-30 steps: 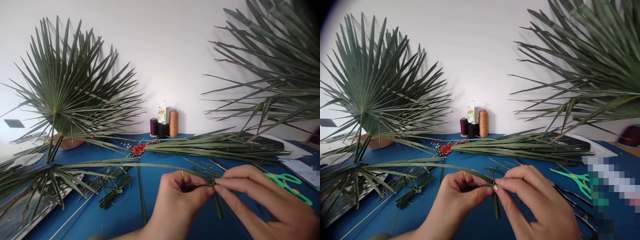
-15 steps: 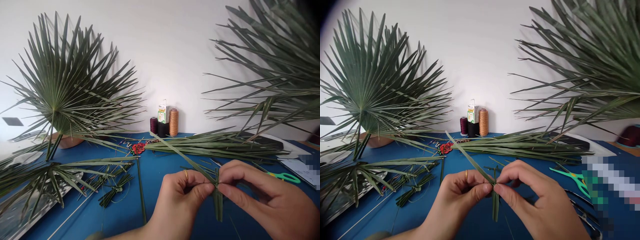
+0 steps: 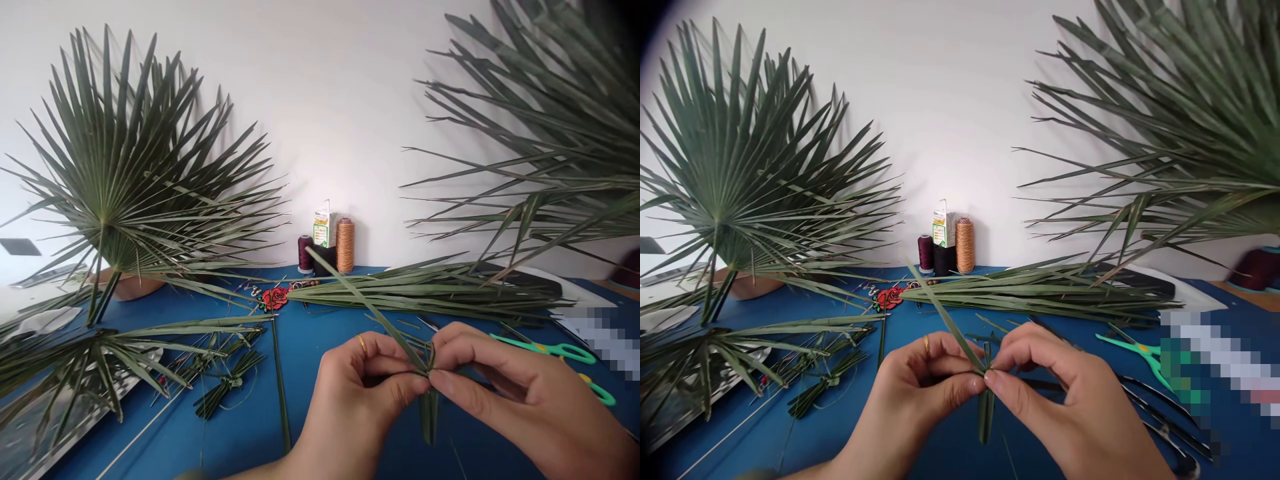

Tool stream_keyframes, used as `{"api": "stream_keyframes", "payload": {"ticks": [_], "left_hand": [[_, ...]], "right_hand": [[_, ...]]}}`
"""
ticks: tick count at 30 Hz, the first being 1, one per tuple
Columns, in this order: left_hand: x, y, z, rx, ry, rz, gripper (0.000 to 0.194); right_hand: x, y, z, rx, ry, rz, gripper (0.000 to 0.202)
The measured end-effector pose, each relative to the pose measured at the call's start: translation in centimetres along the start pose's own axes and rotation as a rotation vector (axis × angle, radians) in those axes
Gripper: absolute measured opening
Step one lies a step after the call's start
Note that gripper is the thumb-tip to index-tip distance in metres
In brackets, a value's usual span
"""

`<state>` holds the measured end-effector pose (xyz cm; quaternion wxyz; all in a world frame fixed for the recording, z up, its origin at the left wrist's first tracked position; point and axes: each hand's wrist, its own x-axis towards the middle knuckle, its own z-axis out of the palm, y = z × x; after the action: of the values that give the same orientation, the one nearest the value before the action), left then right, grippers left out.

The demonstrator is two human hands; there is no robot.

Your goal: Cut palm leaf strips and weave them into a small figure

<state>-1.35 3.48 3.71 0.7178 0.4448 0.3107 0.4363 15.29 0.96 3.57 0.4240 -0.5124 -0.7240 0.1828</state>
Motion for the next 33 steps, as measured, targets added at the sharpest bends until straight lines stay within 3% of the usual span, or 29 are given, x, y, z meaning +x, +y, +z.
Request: {"api": "stream_keyframes", "payload": {"ticks": [8, 13, 18, 21, 23, 26, 29, 33], "left_hand": [[-0.1, 0.2, 0.0, 0.016, -0.027, 0.021, 0.028], [0.0, 0.2, 0.0, 0.002, -0.014, -0.036, 0.035], [0.1, 0.4, -0.2, -0.002, -0.053, -0.040, 0.033], [-0.1, 0.7, -0.1, 0.002, -0.148, -0.095, 0.030], [-0.2, 0.8, -0.1, -0.002, -0.228, -0.145, 0.029], [-0.3, 0.4, -0.1, -0.038, -0.256, -0.173, 0.037], [0.0, -0.6, -0.3, -0.093, -0.257, -0.131, 0.045], [0.3, -1.3, -0.5, -0.168, -0.354, -0.038, 0.047]], "right_hand": [[-0.5, -0.4, 1.4, 0.118, 0.133, -0.002, 0.015], [-0.9, -0.6, 1.7, 0.201, 0.096, 0.061, 0.016], [-0.2, 0.1, 0.3, 0.263, -0.051, 0.109, 0.019], [0.4, 0.8, -0.7, 0.084, 0.059, -0.059, 0.014], [0.5, 1.0, -1.2, -0.124, 0.117, -0.251, 0.024], [0.5, 0.7, -1.4, -0.264, -0.031, -0.460, 0.036], [0.6, 0.2, -1.7, -0.214, -0.113, -0.489, 0.031], [0.8, -0.1, -2.2, -0.085, -0.145, -0.427, 0.025]]}}
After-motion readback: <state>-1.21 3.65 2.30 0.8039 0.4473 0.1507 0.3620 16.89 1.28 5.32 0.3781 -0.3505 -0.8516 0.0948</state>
